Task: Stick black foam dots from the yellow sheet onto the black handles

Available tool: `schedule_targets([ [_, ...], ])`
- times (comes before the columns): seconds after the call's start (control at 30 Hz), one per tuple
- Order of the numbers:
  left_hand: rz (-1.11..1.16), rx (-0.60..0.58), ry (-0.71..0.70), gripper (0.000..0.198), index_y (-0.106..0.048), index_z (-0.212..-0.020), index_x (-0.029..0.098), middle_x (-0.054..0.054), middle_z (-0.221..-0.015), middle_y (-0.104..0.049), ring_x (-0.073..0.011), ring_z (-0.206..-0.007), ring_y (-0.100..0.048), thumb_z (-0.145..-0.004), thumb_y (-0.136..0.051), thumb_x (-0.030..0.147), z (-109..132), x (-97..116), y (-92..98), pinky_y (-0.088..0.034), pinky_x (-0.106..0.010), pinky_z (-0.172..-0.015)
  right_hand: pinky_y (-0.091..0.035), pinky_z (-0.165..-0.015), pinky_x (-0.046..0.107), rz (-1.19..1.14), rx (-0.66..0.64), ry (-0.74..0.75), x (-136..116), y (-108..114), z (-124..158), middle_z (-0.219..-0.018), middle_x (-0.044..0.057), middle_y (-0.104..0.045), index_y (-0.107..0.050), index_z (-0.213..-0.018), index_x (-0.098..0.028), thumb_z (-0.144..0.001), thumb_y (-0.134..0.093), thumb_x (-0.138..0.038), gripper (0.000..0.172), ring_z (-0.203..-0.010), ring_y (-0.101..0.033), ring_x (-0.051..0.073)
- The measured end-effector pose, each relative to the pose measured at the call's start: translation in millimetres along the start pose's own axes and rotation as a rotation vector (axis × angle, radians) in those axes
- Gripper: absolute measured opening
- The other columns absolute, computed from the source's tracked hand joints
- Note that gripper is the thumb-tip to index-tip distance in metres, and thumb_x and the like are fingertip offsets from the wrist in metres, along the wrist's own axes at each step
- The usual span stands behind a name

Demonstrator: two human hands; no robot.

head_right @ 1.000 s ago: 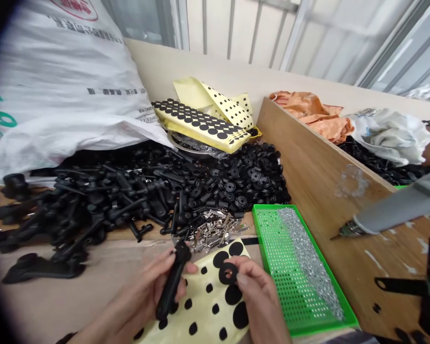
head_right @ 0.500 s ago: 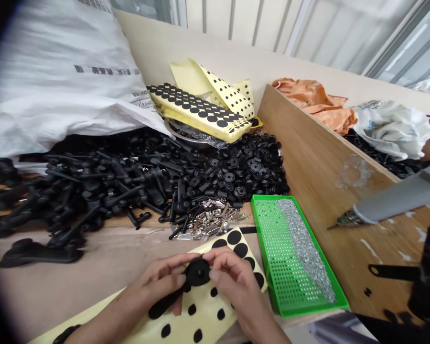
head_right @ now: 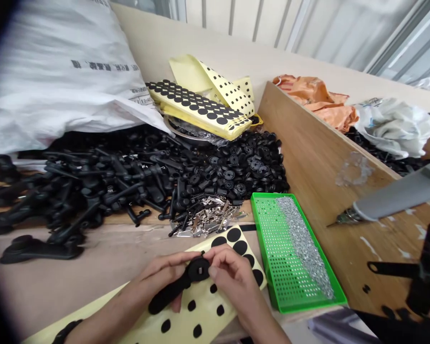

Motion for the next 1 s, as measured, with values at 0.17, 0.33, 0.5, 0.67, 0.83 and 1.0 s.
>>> schedule_targets([
  [0.17, 0.003, -0.035, -0.007, 0.046, -0.06, -0.12, 0.019, -0.002, -0.072, -0.067, -0.0149, -0.055, -0.056, -0.085, -0.05, 0.047, 1, 4, -3.2, -0.041, -0.024, -0.056, -0.043, -0.074, 0.03, 0.033, -0.006, 0.014, -1, 0, -1, -0.091, 0.005, -0.064, -0.054, -0.063, -0.021, -0.074, -0.059, -0.022, 0.012, -0.086, -0.057, 0.021],
  [0.33, -0.005, -0.033, -0.013, 0.044, -0.064, -0.114, 0.021, 0.002, -0.06, -0.062, -0.0142, -0.055, -0.053, -0.084, -0.051, 0.05, 2, 10, -4.2, -0.038, -0.022, -0.053, -0.044, -0.074, 0.029, 0.074, -0.004, 0.023, -3, 1, -2, -0.089, 0.005, -0.064, -0.055, -0.061, -0.02, -0.073, -0.061, -0.022, 0.013, -0.086, -0.058, 0.02],
  [0.5, -0.025, -0.02, -0.005, 0.051, -0.063, -0.116, 0.019, 0.003, -0.051, -0.058, -0.0135, -0.051, -0.048, -0.082, -0.051, 0.054, 1, 9, -4.4, -0.032, -0.021, -0.049, -0.044, -0.075, 0.029, 0.101, -0.013, 0.038, -4, 1, -1, -0.091, 0.005, -0.064, -0.056, -0.063, -0.02, -0.075, -0.06, -0.021, 0.013, -0.086, -0.058, 0.02],
  [0.67, -0.018, -0.049, -0.003, 0.052, -0.06, -0.12, 0.017, 0.003, -0.05, -0.057, -0.0129, -0.047, -0.048, -0.083, -0.05, 0.052, -3, 5, -6.4, -0.031, -0.021, -0.047, -0.044, -0.072, 0.028, 0.123, -0.016, 0.04, -6, 1, -2, -0.089, 0.005, -0.063, -0.055, -0.061, -0.02, -0.074, -0.061, -0.022, 0.014, -0.084, -0.058, 0.019],
  [0.83, -0.019, -0.079, 0.006, 0.048, -0.06, -0.12, 0.018, 0.004, -0.048, -0.058, -0.0122, -0.043, -0.046, -0.086, -0.048, 0.048, -5, 3, -7.9, -0.03, -0.02, -0.045, -0.045, -0.07, 0.029, 0.124, -0.025, 0.039, -8, 0, -3, -0.088, 0.005, -0.064, -0.056, -0.061, -0.021, -0.074, -0.061, -0.023, 0.014, -0.082, -0.057, 0.019],
  [1.0, -0.031, -0.028, 0.001, 0.047, -0.064, -0.116, 0.018, 0.003, -0.048, -0.058, -0.0137, -0.046, -0.05, -0.083, -0.051, 0.049, -2, 7, -5.7, -0.034, -0.021, -0.047, -0.044, -0.072, 0.028, 0.089, -0.033, 0.022, -7, -1, -4, -0.087, 0.004, -0.063, -0.056, -0.061, -0.02, -0.073, -0.061, -0.022, 0.013, -0.081, -0.057, 0.019],
])
Point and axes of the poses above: each hand's wrist, its own z-axis away from the middle knuckle, its own y-axis out of the back of the hand, x = y × z, the point moved 7 cm from there along -z, towards the middle knuckle
